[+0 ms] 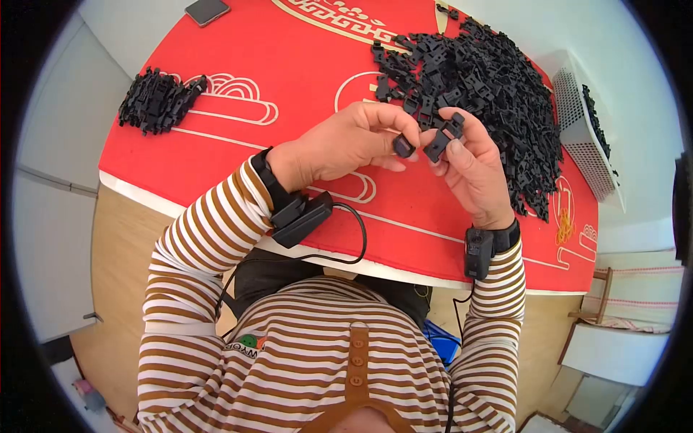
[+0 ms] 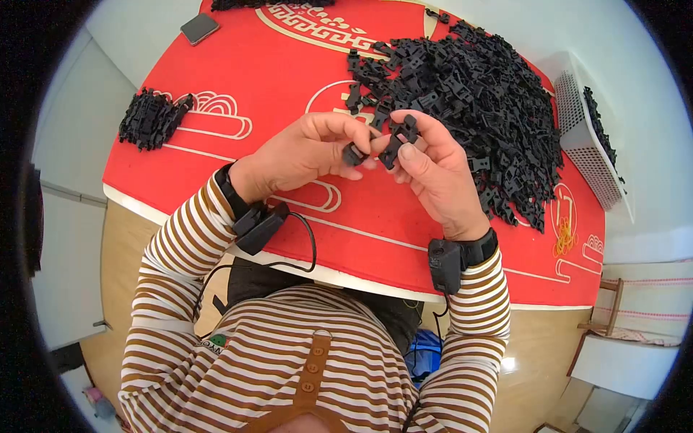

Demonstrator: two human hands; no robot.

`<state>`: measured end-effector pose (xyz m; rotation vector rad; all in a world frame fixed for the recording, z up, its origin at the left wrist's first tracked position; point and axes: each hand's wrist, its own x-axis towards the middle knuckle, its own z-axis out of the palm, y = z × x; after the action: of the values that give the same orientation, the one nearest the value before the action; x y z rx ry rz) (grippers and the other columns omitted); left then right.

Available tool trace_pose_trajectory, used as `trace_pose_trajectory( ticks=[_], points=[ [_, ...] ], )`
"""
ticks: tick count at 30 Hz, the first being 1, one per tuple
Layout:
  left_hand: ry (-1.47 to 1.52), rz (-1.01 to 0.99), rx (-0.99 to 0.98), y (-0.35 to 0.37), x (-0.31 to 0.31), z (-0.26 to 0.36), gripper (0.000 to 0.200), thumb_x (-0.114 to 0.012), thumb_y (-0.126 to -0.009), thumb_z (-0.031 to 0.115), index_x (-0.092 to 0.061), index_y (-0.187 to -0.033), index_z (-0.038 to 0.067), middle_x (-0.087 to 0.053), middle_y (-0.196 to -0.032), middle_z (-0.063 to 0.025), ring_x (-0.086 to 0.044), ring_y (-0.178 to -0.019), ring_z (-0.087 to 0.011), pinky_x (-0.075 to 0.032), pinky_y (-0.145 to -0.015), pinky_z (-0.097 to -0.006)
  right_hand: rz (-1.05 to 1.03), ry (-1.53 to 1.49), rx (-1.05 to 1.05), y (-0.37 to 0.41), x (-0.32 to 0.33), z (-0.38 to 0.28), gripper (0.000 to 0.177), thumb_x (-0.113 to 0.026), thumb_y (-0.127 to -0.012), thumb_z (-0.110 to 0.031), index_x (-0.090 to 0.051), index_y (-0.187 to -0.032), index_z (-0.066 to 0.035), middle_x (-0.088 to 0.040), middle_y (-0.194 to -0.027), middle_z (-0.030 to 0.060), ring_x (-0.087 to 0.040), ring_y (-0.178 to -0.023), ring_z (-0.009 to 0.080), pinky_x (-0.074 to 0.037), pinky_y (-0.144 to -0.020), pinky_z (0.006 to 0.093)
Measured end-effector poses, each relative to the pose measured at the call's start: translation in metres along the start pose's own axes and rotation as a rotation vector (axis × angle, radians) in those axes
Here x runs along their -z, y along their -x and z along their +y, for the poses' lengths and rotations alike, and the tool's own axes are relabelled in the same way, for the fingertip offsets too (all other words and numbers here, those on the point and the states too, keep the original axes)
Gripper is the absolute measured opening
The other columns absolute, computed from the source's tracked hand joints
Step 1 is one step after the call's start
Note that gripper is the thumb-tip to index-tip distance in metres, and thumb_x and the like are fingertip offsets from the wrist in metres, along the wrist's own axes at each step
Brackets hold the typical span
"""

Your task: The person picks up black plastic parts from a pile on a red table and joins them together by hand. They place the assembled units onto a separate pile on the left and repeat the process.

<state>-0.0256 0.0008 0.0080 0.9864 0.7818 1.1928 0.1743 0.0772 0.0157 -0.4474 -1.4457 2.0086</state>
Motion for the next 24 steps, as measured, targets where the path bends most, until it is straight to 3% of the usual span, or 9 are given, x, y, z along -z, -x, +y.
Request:
trace_pose_trajectory(
  ticks=[6, 9, 12, 15, 18, 24],
  points=[
    [0.003, -0.042, 0.117, 0.003, 0.004, 0.005, 0.015, -0.05, -0.086, 0.0, -0.062, -0.095, 0.001, -0.06, -0.084, -0.0019, -0.061, -0.077, -0.01, -0.055, -0.07, -0.0247, -0.042, 0.06, -0.041, 0.0, -0.002, 0.001, 0.039, -0.058, -0.089, -0.01, -0.046, -0.126, -0.004, -0.063, -0.094, 0.006, -0.055, -0.075, 0.0077, -0.047, -0.067, 0.0201],
    [-0.058, -0.063, 0.061, 0.003, 0.005, 0.003, 0.021, -0.043, -0.086, -0.004, -0.06, -0.099, 0.0, -0.062, -0.091, -0.0062, -0.063, -0.078, -0.0117, -0.055, -0.072, -0.0251, 0.01, 0.012, -0.035, -0.002, -0.001, 0.001, 0.038, -0.058, -0.089, -0.011, -0.047, -0.124, -0.004, -0.063, -0.094, 0.006, -0.056, -0.075, 0.008, -0.047, -0.067, 0.0203],
    [-0.114, 0.021, 0.048, 0.004, -0.003, 0.011, 0.014, -0.054, -0.085, 0.003, -0.058, -0.097, -0.001, -0.06, -0.083, -0.0045, -0.061, -0.072, -0.0108, -0.053, -0.067, -0.0239, 0.031, -0.026, -0.038, -0.004, 0.003, 0.001, 0.035, -0.059, -0.089, -0.011, -0.048, -0.122, -0.004, -0.063, -0.093, 0.0064, -0.056, -0.075, 0.0079, -0.047, -0.066, 0.0196],
    [-0.23, 0.093, -0.044, 0.001, 0.003, -0.003, 0.011, -0.056, -0.084, 0.003, -0.054, -0.094, 0.0, -0.061, -0.084, -0.0049, -0.058, -0.067, -0.0092, -0.05, -0.061, -0.0227, 0.0, -0.086, -0.061, -0.003, 0.007, 0.002, 0.035, -0.059, -0.089, -0.012, -0.048, -0.122, -0.005, -0.063, -0.091, 0.0068, -0.058, -0.072, 0.0083, -0.048, -0.063, 0.019],
    [-0.301, 0.076, -0.098, 0.002, 0.001, -0.002, 0.017, -0.055, -0.085, -0.001, -0.05, -0.101, 0.002, -0.061, -0.088, -0.0023, -0.057, -0.067, -0.0068, -0.049, -0.061, -0.0207, -0.041, -0.15, -0.081, -0.003, 0.01, 0.004, 0.035, -0.058, -0.09, -0.013, -0.048, -0.122, -0.004, -0.064, -0.09, 0.0077, -0.059, -0.069, 0.0089, -0.048, -0.061, 0.0187],
    [-0.318, 0.066, -0.038, 0.003, -0.001, -0.002, 0.019, -0.056, -0.085, 0.001, -0.054, -0.105, 0.002, -0.061, -0.087, -0.001, -0.054, -0.066, -0.0032, -0.046, -0.057, -0.0178, -0.007, -0.177, -0.102, -0.003, 0.003, 0.002, 0.042, -0.056, -0.091, -0.015, -0.044, -0.129, -0.001, -0.065, -0.091, 0.01, -0.059, -0.069, 0.0095, -0.048, -0.06, 0.0195]
  ],
)
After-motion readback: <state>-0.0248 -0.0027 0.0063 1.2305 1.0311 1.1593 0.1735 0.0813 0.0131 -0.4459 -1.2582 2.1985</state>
